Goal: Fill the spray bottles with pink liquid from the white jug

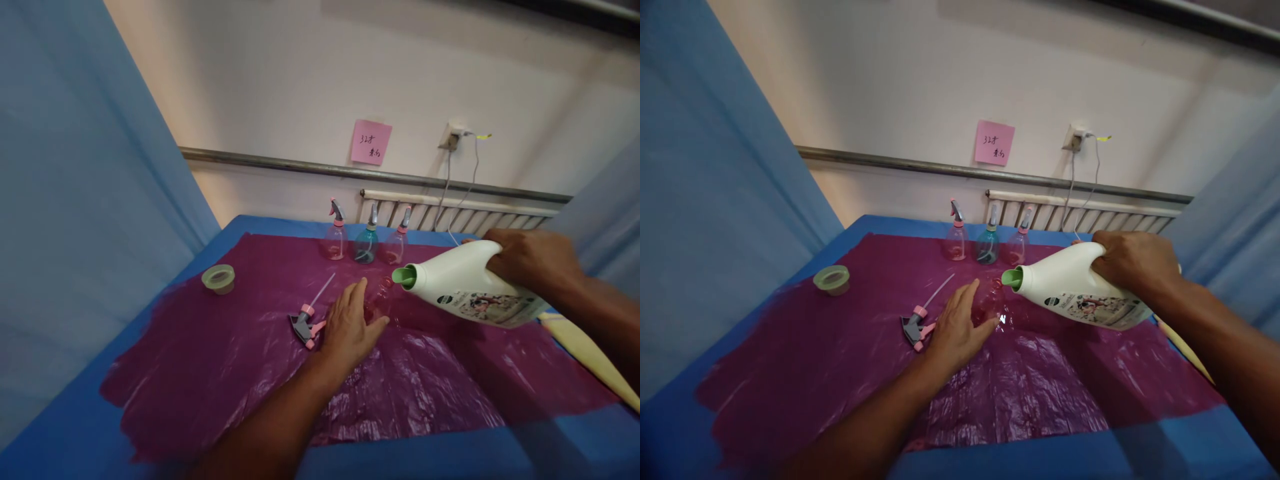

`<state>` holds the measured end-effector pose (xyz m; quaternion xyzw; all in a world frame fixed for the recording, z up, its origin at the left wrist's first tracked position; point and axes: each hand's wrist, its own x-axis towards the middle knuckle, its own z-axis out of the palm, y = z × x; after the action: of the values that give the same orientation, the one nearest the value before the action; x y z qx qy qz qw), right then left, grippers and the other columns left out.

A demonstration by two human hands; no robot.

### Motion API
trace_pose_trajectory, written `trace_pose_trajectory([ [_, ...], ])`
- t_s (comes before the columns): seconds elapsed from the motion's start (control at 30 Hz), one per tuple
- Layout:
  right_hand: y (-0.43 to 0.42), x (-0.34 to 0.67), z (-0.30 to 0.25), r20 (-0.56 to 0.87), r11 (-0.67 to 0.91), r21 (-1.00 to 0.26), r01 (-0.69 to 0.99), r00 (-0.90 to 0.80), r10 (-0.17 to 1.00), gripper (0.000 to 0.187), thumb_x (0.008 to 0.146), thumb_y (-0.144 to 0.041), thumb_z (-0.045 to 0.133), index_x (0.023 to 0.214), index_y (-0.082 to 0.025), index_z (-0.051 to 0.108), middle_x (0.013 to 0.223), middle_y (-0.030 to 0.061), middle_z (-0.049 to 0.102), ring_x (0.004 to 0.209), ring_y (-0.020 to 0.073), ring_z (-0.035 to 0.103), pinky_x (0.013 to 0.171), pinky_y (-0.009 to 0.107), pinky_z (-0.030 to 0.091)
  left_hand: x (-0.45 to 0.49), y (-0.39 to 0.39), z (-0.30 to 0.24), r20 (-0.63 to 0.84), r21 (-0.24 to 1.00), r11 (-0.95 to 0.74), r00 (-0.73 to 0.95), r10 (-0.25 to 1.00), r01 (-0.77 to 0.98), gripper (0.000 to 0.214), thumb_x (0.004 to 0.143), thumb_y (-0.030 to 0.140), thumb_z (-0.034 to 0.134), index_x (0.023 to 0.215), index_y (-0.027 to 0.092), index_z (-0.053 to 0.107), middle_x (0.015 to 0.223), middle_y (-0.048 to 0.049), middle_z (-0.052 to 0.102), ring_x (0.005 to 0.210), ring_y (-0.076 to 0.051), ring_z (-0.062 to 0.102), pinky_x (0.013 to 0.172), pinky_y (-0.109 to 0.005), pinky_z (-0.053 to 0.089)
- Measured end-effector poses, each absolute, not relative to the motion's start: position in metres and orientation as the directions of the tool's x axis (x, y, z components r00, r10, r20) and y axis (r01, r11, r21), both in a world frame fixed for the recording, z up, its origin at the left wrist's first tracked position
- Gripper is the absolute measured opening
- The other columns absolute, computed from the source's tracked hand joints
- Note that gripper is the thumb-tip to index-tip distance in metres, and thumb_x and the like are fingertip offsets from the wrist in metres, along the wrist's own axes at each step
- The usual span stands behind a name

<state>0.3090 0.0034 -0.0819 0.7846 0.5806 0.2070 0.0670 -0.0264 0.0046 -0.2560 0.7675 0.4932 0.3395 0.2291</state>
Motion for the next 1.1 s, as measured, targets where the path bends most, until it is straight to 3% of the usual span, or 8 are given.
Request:
trace_pose_trajectory([
  [0.33,0.0,0.291,-0.062,0.217,-0.303,0.408,0.861,0.231,0.948,0.03,0.099,-0.039,0.05,0.112,-0.031,0.077,0.114,0.0104,0.085,0.101,0.0334,0.079,0.068,0.037,0.039,-0.028,0.003,-0.253,0.345,0.675,-0.452,0.291,0.892,0.583,0.086,0.095,0.032,0.085,0.171,0.024,0.047,0.164,-0.0168,0.061,0.156,-0.038,0.057,0.13,-0.058,0.048],
  [0.77,0.005,0.298,-0.061,0.277,-0.275,0.429,0.86,0.165,0.947,0.031,0.095,-0.042,0.052,0.108,-0.031,0.079,0.104,0.0098,0.084,0.092,0.0314,0.075,0.064,0.035,0.034,-0.028,0.003,-0.251,0.322,0.673,-0.425,0.278,0.905,0.605,0.088,0.094,0.033,0.086,0.172,0.024,0.047,0.165,-0.0171,0.06,0.157,-0.039,0.056,0.131,-0.06,0.047],
  [1.1,0.003,0.295,-0.053,0.264,-0.272,0.426,0.863,0.168,0.95,0.038,0.099,-0.05,0.048,0.11,-0.032,0.08,0.107,0.0102,0.084,0.089,0.0301,0.074,0.064,0.036,0.034,-0.029,0.002,-0.25,0.327,0.673,-0.439,0.293,0.899,0.595,0.088,0.095,0.033,0.086,0.173,0.024,0.046,0.165,-0.0165,0.06,0.156,-0.038,0.056,0.13,-0.057,0.048],
])
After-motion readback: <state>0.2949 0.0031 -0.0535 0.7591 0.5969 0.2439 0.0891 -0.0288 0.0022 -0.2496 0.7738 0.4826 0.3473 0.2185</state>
